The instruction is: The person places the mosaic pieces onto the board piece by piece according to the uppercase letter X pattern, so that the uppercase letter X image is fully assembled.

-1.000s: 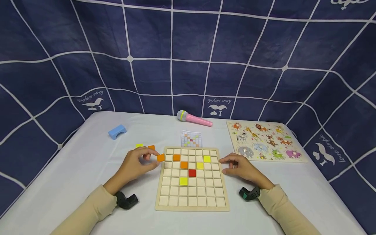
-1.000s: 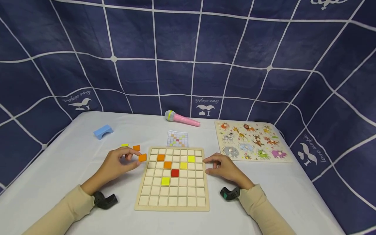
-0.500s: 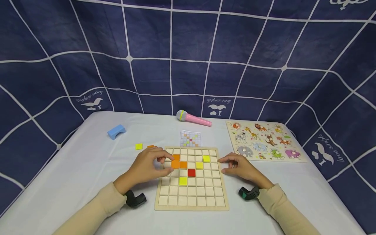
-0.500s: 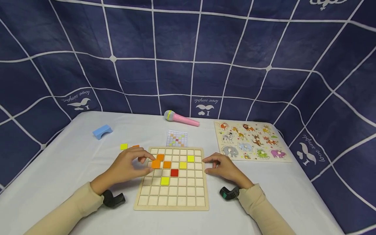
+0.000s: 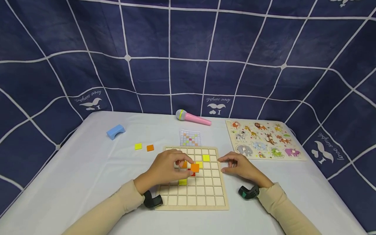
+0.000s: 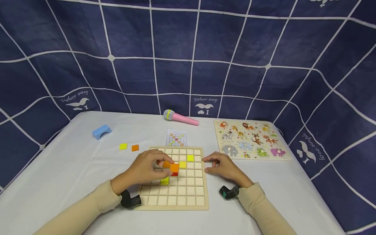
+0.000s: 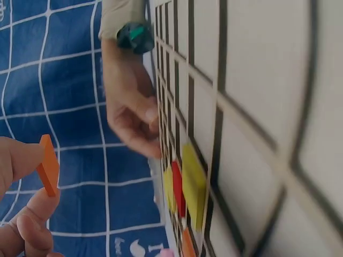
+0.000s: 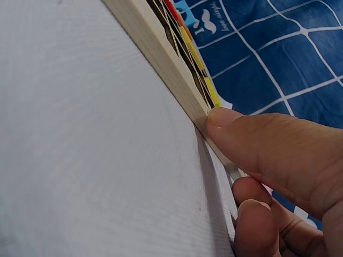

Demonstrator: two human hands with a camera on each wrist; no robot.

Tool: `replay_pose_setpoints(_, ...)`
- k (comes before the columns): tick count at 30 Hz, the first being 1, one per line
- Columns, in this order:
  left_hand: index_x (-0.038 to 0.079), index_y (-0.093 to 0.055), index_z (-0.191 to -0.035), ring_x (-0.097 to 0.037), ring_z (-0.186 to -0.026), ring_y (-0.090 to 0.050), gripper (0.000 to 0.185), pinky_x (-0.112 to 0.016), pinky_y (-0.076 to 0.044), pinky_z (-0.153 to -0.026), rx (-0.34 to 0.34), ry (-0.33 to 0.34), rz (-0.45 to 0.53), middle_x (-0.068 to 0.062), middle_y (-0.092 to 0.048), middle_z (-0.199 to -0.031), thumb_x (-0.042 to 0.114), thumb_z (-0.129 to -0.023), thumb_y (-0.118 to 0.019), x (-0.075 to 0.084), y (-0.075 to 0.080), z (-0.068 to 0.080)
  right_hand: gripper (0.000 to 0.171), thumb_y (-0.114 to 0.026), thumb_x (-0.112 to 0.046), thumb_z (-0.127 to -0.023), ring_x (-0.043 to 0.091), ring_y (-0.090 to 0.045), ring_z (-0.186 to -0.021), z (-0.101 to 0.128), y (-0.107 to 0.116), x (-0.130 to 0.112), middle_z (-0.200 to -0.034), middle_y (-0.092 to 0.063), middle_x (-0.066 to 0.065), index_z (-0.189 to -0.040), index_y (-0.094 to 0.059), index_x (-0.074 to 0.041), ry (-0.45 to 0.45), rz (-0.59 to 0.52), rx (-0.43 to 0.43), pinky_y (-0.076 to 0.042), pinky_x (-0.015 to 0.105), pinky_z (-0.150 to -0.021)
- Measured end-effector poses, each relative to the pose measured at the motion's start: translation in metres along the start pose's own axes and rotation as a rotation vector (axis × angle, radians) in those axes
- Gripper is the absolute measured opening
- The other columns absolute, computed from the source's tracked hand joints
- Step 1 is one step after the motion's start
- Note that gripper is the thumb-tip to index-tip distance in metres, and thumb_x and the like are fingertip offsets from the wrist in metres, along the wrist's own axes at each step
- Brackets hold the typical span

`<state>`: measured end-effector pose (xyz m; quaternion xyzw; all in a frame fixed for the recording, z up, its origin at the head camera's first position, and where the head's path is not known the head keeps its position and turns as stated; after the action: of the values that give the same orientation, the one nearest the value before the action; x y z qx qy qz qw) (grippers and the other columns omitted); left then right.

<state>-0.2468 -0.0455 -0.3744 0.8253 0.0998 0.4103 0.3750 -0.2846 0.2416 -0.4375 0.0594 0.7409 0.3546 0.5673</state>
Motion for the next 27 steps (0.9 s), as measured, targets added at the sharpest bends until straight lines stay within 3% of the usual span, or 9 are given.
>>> replay_pose_setpoints(6, 0.02, -0.082, -0.103, -0.018, -0.072, -0.054, 0.021, -0.023, -0.036, -0.066, -0.015, -0.056, 0.006, -0.004, -0.057, -0.074, 0.026, -0.085, -0.09, 0.005, -0.014, -0.008, 0.036, -0.089, -0.007, -0.088, 0.011, -0.053, -0.08, 0.0, 0.001, 0.002, -0.103, -0.068, 0.007, -0.122, -0.078, 0.001, -0.026, -0.009, -0.013, -0.046, 0.022, -0.069)
replay_pose_setpoints(13, 0.02, -0.082, -0.105, -0.009, -0.071, -0.048, 0.022, -0.023, -0.036, -0.066, -0.061, -0.072, -0.011, -0.002, -0.059, -0.073, 0.027, -0.086, -0.09, 0.0, -0.023, -0.012, 0.036, -0.089, -0.007, -0.088, 0.01, -0.054, -0.079, -0.001, 0.001, 0.002, -0.104, -0.069, 0.007, -0.122, -0.078, 0.001, -0.019, 0.002, -0.014, -0.047, 0.022, -0.069)
replay_pose_setpoints(19, 0.021, -0.083, -0.102, -0.001, -0.073, -0.048, 0.02, -0.025, -0.042, -0.069, -0.149, -0.061, -0.088, 0.007, -0.06, -0.071, 0.032, -0.086, -0.089, -0.002, -0.034, -0.015, 0.036, -0.089, -0.007, -0.088, 0.01, -0.054, -0.08, -0.001, 0.001, 0.002, -0.106, -0.069, 0.007, -0.122, -0.078, 0.001, -0.021, 0.003, -0.013, -0.047, 0.023, -0.069)
replay_pose_setpoints(27, 0.024, -0.079, -0.087, 0.001, -0.069, -0.046, 0.02, -0.028, -0.044, -0.075, -0.224, -0.053, -0.22, 0.022, -0.046, -0.063, 0.039, -0.081, -0.092, 0.001, -0.042, -0.018, 0.035, -0.088, -0.006, -0.089, 0.01, -0.053, -0.079, -0.002, 0.001, 0.001, -0.104, -0.069, 0.007, -0.121, -0.078, 0.002, -0.004, 0.003, -0.014, -0.047, 0.023, -0.069)
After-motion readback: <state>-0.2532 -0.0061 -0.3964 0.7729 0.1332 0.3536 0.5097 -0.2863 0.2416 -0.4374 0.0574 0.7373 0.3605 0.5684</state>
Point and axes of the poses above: each hand's wrist, its own z-axis away from the middle knuckle, its own y-axis out of the back of the hand, x = y × z, the point moved 6 cm from there along -z, towards the middle knuckle
